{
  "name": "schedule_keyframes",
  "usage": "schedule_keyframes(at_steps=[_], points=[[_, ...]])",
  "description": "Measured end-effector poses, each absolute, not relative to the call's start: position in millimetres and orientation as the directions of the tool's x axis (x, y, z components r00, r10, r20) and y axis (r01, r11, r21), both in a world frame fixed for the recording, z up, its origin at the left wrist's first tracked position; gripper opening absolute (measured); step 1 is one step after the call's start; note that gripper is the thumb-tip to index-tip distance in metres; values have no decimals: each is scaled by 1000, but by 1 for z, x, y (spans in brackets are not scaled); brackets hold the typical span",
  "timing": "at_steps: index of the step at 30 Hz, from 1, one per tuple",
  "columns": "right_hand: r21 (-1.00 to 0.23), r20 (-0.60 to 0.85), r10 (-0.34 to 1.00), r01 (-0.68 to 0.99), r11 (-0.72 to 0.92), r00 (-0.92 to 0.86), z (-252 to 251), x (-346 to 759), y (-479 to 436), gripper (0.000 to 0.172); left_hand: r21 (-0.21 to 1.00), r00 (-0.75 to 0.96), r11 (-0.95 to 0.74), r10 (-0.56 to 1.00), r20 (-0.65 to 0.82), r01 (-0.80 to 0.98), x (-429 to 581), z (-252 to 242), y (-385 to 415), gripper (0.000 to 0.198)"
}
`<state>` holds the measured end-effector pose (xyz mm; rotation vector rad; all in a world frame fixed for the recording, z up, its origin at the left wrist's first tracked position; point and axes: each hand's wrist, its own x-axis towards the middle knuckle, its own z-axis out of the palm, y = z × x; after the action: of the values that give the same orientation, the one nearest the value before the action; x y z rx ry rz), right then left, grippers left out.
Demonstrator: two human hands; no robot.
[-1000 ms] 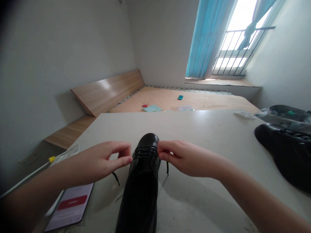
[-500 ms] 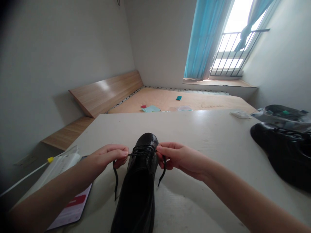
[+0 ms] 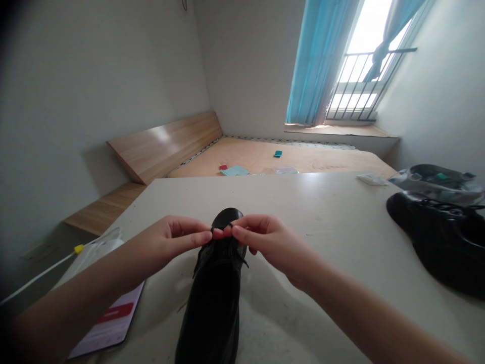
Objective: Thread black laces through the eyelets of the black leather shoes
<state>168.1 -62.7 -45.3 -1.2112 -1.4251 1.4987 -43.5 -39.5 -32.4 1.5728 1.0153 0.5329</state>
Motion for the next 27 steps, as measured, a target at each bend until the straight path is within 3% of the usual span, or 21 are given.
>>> schedule_keyframes(at_steps=[7,11,18,23,27], points=[[-931,78,985,342,127,-154,-55,158,-66,20,907,376,-168,927,11,387,-28,-41,-43,23],[-919,120,987,364,150,-106,-56,155,-68,15,877,355,-234,932,78,419,-22,-44,-42,21],[-935,131,987,318,156,-98,-62,154,-65,16,894,372,-211,927,54,394,-23,-47,-41,12],[-892,205,976,397,218,-74,-62,154,-68,11,935,315,-88,949,-26,343,-23,-48,-37,26],[-827,276,958,488,280,-82,-55,153,-71,16,970,392,-64,919,-34,233,-20,-51,-34,15]])
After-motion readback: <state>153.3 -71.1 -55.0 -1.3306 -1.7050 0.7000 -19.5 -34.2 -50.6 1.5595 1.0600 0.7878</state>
